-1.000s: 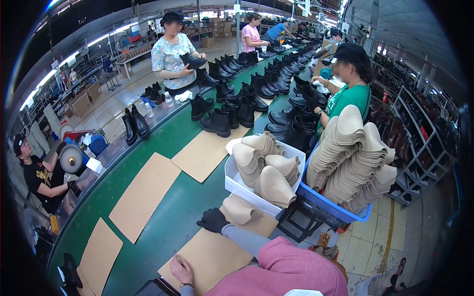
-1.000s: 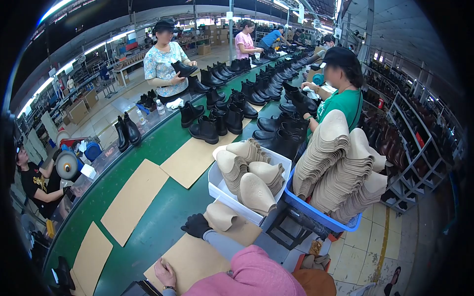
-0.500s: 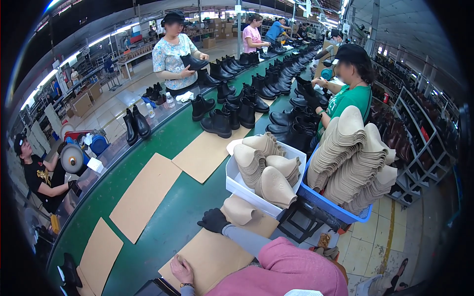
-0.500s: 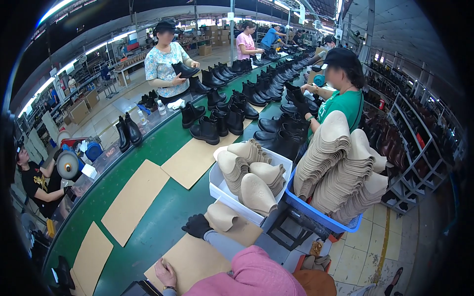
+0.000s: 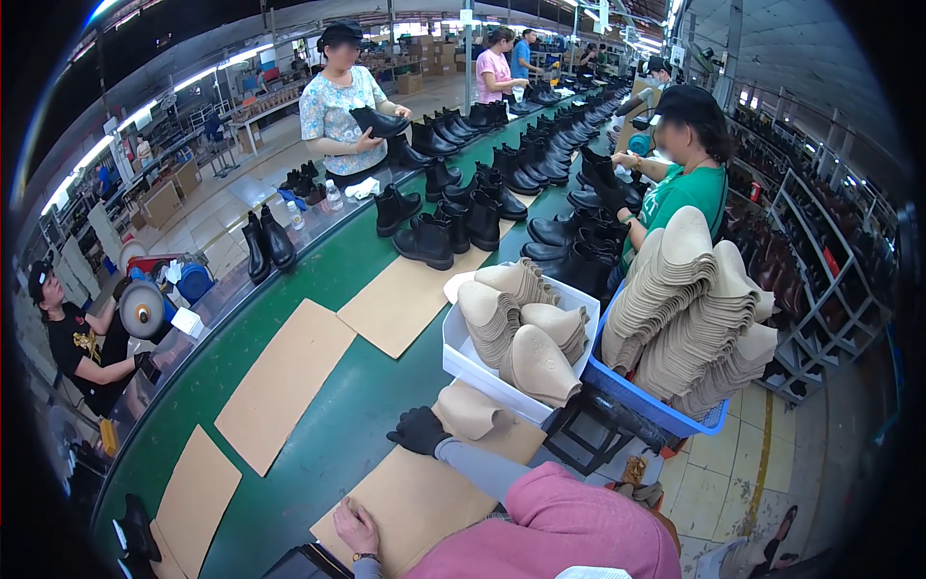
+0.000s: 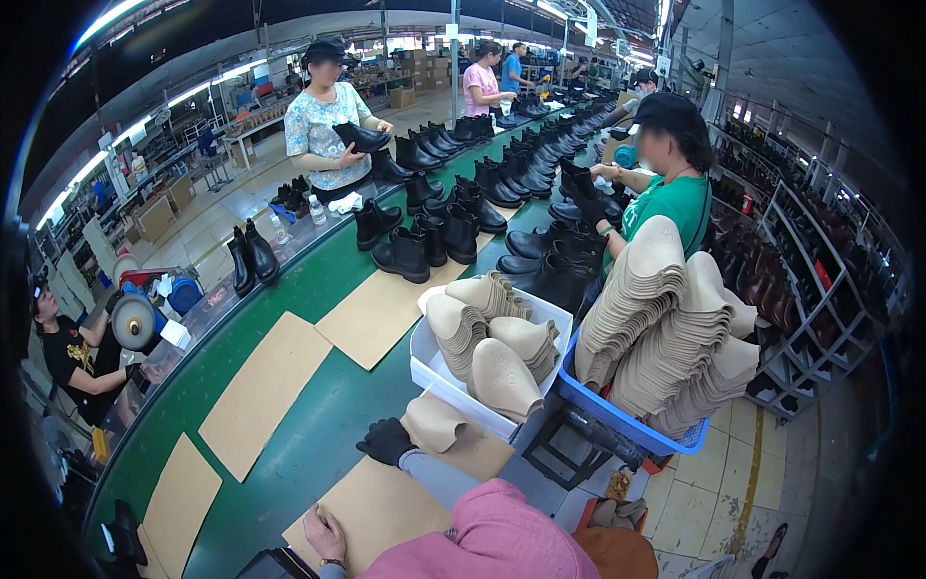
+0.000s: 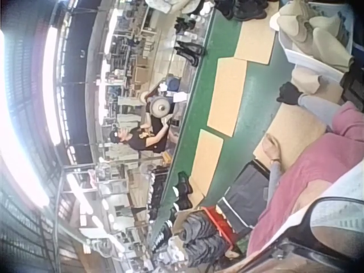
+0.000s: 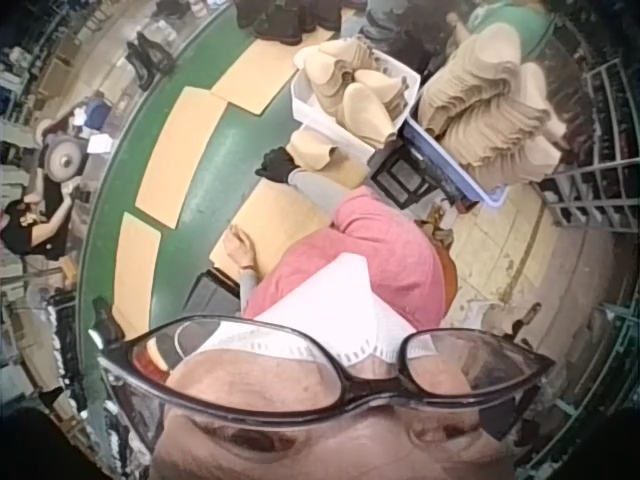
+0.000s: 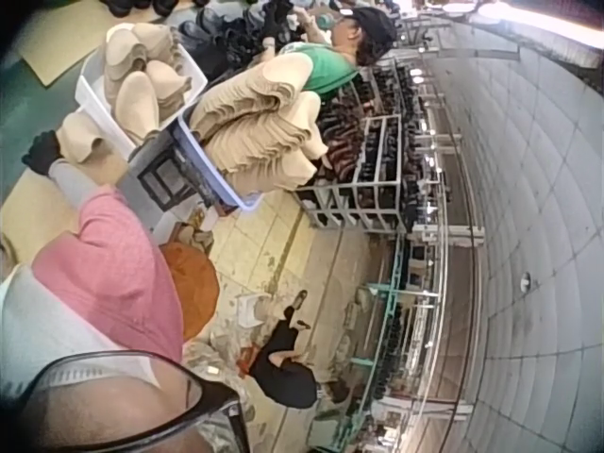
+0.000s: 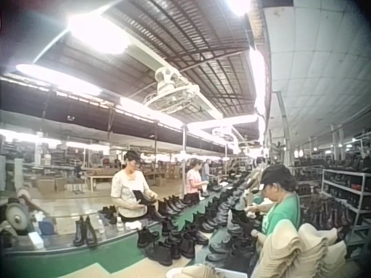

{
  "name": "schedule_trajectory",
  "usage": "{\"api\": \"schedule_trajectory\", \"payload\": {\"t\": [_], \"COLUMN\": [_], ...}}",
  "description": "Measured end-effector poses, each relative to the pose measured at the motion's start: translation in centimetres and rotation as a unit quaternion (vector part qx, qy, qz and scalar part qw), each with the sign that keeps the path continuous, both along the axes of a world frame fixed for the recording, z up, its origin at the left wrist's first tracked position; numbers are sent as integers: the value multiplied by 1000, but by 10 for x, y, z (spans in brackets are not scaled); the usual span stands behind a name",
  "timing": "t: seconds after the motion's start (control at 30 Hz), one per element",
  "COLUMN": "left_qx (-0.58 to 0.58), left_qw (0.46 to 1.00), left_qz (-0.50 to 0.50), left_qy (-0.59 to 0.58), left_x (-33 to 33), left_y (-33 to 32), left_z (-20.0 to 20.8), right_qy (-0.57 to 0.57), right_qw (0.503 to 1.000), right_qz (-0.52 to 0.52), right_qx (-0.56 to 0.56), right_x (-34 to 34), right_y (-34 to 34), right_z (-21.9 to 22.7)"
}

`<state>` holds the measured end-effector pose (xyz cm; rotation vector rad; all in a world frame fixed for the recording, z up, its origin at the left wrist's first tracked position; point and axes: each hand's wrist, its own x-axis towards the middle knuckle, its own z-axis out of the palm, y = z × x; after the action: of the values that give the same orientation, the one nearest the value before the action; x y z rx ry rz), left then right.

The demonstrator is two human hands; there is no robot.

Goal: Insert shoe trees into finished boots and organize them on a conveyor.

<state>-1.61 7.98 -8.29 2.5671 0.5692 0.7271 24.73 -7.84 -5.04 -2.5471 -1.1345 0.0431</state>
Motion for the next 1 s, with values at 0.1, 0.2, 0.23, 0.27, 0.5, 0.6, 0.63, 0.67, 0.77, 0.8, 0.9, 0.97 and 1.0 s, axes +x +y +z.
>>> {"api": "schedule_trajectory", "payload": {"t": [0.1,0.2,0.23,0.27,0.5,0.6,0.63,0.67,0.77,0.8,0.9,0.97,1.0], "left_qx": [-13,-7,-7,-7,-9,-9,-4,1,-8,-7,-4,-7,-6], "left_qw": [1000,1000,1000,1000,1000,1000,1000,1000,1000,1000,1000,1000,1000], "left_qz": [4,4,2,1,4,4,4,4,7,7,6,4,5], "left_qy": [7,10,7,4,18,20,18,17,15,16,16,14,15], "left_x": [0,0,0,0,-1,-1,-1,-1,0,0,0,-1,-1], "left_y": [0,0,0,0,2,2,2,2,1,1,1,1,1], "left_z": [1,1,0,0,-6,-5,-6,-6,-3,-3,-2,-1,-1], "right_qy": [4,2,1,1,2,8,8,8,3,3,8,4,5], "right_qw": [1000,1000,1000,1000,1000,1000,1000,1000,1000,1000,1000,1000,1000], "right_qz": [-6,-8,-7,-6,-3,-4,-4,-4,-7,-7,-6,-11,-10], "right_qx": [0,10,8,6,-11,-7,-6,-4,3,3,9,-1,-1], "right_x": [0,0,0,0,1,0,0,0,0,0,0,0,0], "right_y": [1,1,1,1,1,1,1,1,1,1,1,2,2], "right_z": [-1,-2,-3,-3,0,0,1,1,-1,-1,-2,-2,-3]}}
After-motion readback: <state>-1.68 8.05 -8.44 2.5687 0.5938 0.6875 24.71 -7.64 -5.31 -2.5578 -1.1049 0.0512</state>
